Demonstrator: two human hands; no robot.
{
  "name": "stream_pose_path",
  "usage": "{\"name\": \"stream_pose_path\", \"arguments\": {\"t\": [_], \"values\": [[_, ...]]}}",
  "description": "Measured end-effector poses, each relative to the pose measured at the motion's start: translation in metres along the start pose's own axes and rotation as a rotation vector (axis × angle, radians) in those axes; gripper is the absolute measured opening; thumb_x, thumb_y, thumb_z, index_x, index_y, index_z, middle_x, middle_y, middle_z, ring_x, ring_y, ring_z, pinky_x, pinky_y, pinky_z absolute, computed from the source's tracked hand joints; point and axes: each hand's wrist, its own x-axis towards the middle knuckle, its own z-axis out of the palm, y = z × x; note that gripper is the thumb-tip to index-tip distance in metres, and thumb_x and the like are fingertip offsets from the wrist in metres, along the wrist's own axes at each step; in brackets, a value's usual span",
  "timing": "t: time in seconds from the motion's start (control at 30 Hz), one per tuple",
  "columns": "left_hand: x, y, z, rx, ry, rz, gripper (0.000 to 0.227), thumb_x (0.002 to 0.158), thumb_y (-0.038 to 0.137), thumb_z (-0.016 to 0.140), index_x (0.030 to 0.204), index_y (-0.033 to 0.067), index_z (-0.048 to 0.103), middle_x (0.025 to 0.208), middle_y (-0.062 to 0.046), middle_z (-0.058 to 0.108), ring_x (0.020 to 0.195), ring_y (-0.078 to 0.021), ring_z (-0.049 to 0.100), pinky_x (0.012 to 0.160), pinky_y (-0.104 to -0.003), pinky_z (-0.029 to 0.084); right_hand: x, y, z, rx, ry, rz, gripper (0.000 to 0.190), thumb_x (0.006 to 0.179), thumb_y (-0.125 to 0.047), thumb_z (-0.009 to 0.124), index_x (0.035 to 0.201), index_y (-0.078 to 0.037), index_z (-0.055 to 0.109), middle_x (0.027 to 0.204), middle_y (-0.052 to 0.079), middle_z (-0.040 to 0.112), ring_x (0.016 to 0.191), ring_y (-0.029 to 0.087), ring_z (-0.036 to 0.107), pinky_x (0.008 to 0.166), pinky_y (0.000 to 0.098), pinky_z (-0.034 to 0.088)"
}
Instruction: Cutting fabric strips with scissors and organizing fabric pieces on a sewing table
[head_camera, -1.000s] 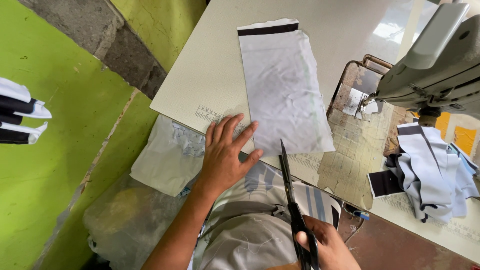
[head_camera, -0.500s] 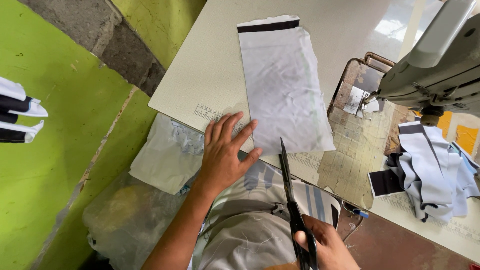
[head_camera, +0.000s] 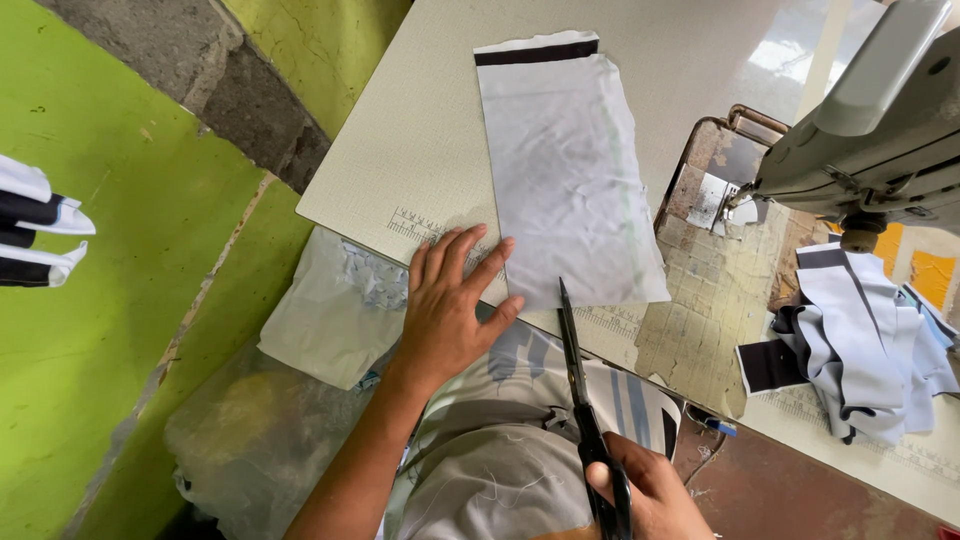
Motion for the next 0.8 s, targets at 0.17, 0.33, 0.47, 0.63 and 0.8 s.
{"name": "stream_pose_path", "arguments": {"t": [0.17, 0.33, 0.47, 0.63, 0.8], "values": [[0.001, 0.001, -0.002, 0.004, -0.007, -0.005, 0.059, 0.099, 0.054, 0.056, 0.148, 0.0224, 0.056, 0.153, -0.012, 0.050, 0.143, -0.0337, 0.042, 0.117, -0.059, 0.028, 0.001, 0.010, 0.002, 0.171, -0.004, -0.028, 0.050, 0.085, -0.053, 0.075, 0.073, -0.010, 0.053, 0.070, -0.002, 0.040, 0.066, 0.012, 0.037, 0.057, 0.0311, 0.027], [0.001, 0.000, -0.001, -0.001, -0.011, -0.004, 0.059, 0.099, 0.054, 0.054, 0.149, 0.0225, 0.056, 0.153, -0.013, 0.049, 0.144, -0.0339, 0.041, 0.118, -0.059, 0.026, 0.000, -0.022, -0.001, 0.307, -0.066, 0.097, 0.063, 0.068, -0.062, 0.075, 0.079, -0.001, 0.064, 0.070, 0.004, 0.047, 0.066, 0.015, 0.044, 0.057, 0.0312, 0.031], [0.001, -0.001, -0.001, 0.007, 0.001, 0.006, 0.059, 0.099, 0.055, 0.054, 0.148, 0.0226, 0.057, 0.152, -0.012, 0.050, 0.143, -0.0332, 0.042, 0.117, -0.058, 0.028, 0.004, -0.039, -0.004, 0.343, -0.080, 0.191, 0.073, 0.063, -0.056, 0.072, 0.098, 0.007, 0.080, 0.071, 0.012, 0.062, 0.062, 0.018, 0.052, 0.053, 0.0325, 0.039], [0.002, 0.000, -0.002, 0.009, -0.001, 0.000, 0.059, 0.098, 0.054, 0.055, 0.148, 0.0228, 0.057, 0.151, -0.012, 0.051, 0.142, -0.0327, 0.042, 0.117, -0.056, 0.028, 0.009, -0.089, -0.009, 0.135, -0.034, 0.212, 0.066, 0.063, -0.061, 0.063, 0.086, 0.000, 0.073, 0.073, 0.011, 0.068, 0.068, 0.020, 0.064, 0.065, 0.0325, 0.047], [0.002, -0.001, 0.000, 0.015, 0.007, 0.006, 0.059, 0.098, 0.054, 0.057, 0.148, 0.0235, 0.057, 0.151, -0.011, 0.051, 0.141, -0.0328, 0.043, 0.117, -0.057, 0.029, 0.018, -0.082, -0.010, 0.173, -0.066, 0.105, 0.062, 0.069, -0.062, 0.067, 0.075, 0.000, 0.059, 0.060, 0.012, 0.057, 0.048, 0.026, 0.071, 0.051, 0.0333, 0.049]]}}
